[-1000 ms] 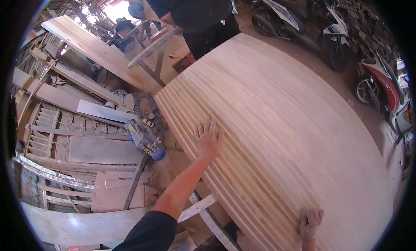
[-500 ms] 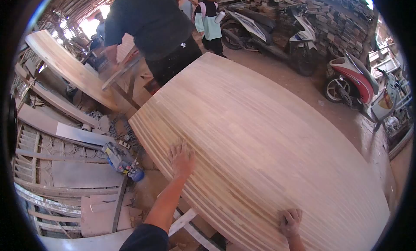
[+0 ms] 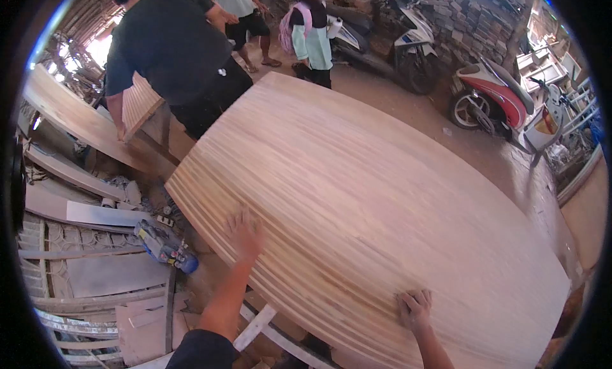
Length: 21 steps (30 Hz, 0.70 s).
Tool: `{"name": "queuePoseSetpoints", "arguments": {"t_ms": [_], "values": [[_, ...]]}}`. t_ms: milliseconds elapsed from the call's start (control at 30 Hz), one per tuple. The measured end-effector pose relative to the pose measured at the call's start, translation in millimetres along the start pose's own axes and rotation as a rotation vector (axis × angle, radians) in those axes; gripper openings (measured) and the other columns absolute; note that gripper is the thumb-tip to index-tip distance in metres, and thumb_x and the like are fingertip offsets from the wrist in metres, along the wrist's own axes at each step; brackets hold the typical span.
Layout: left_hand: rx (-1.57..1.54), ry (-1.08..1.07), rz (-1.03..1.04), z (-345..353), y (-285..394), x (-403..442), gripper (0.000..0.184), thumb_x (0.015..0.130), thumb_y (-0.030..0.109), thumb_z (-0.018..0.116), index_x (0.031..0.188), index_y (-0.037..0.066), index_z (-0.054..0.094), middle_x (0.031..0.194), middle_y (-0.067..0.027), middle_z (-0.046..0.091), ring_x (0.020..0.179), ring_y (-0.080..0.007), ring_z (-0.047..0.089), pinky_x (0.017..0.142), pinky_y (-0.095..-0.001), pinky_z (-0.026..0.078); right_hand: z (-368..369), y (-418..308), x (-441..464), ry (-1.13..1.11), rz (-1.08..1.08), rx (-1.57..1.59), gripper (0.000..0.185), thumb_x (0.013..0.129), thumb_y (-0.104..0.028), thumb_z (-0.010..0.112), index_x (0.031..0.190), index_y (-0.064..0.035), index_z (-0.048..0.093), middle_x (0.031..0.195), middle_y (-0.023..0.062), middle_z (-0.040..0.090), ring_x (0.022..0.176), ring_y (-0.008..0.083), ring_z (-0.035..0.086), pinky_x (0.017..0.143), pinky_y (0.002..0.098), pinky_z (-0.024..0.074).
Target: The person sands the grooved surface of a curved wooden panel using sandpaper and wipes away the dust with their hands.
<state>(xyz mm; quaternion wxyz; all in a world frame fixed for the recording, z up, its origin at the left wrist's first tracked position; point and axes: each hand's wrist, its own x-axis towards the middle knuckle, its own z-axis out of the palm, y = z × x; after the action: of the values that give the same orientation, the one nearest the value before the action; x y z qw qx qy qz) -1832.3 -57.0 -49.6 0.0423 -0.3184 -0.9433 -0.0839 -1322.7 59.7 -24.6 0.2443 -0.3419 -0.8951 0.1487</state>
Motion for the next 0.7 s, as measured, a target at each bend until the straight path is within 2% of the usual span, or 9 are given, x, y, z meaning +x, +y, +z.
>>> {"name": "queuePoseSetpoints", "arguments": {"t_ms": [67, 133, 333, 500, 700], "values": [[-0.106, -0.006, -0.024, -9.0, 5.9, -0.1, 0.064, 0.105, 0.046, 0.044, 0.160, 0.012, 0.040, 0.169, -0.0123, 0.030, 0.151, -0.0469, 0.028, 0.127, -0.0557, 0.013, 0.0, 2.2, -0.6, -0.019, -0.010, 0.000, 0.017, 0.078, -0.003, 0.079, 0.092, -0.0081, 0.071, 0.087, 0.0081, 0.066, 0.081, 0.0315, 0.059, 0.075, 0.0447, 0.0445], [-0.043, 0.050, 0.041, 0.2, -3.0, -0.7, 0.065, 0.105, 0.048, 0.044, 0.160, 0.013, 0.040, 0.169, -0.0126, 0.030, 0.151, -0.0462, 0.028, 0.126, -0.0566, 0.015, -5.1, 2.2, 0.7, -0.098, -0.007, -0.026, 0.017, 0.078, -0.008, 0.082, 0.092, -0.0104, 0.073, 0.087, 0.0058, 0.065, 0.083, 0.0292, 0.059, 0.076, 0.0450, 0.0446], [0.001, 0.006, 0.022, 2.1, -5.2, 1.7, 0.067, 0.106, 0.051, 0.041, 0.162, 0.015, 0.036, 0.170, -0.0114, 0.028, 0.153, -0.0434, 0.027, 0.127, -0.0551, 0.014, 8.2, -10.9, 27.4, -0.135, -0.095, 0.047, 0.018, 0.080, -0.009, 0.082, 0.095, -0.0102, 0.074, 0.088, 0.0048, 0.067, 0.081, 0.0276, 0.059, 0.076, 0.0428, 0.0457], [-0.025, 0.028, 0.011, 2.0, -5.0, 3.1, 0.066, 0.105, 0.050, 0.042, 0.161, 0.016, 0.039, 0.168, -0.0109, 0.032, 0.154, -0.0413, 0.026, 0.127, -0.0560, 0.013, 53.2, -48.9, 92.7, -0.168, -0.184, 0.144, 0.017, 0.082, -0.013, 0.082, 0.098, -0.0120, 0.076, 0.089, 0.0033, 0.068, 0.083, 0.0262, 0.059, 0.078, 0.0423, 0.0461], [-0.012, 0.060, 0.015, 3.7, -7.0, 4.9, 0.065, 0.103, 0.048, 0.046, 0.159, 0.015, 0.041, 0.168, -0.0108, 0.034, 0.154, -0.0409, 0.025, 0.128, -0.0561, 0.012, 147.4, -119.4, 191.6, -0.219, -0.253, 0.212, 0.012, 0.086, -0.013, 0.078, 0.097, -0.0125, 0.076, 0.091, 0.0046, 0.068, 0.092, 0.0285, 0.060, 0.084, 0.0441, 0.0476]]}}
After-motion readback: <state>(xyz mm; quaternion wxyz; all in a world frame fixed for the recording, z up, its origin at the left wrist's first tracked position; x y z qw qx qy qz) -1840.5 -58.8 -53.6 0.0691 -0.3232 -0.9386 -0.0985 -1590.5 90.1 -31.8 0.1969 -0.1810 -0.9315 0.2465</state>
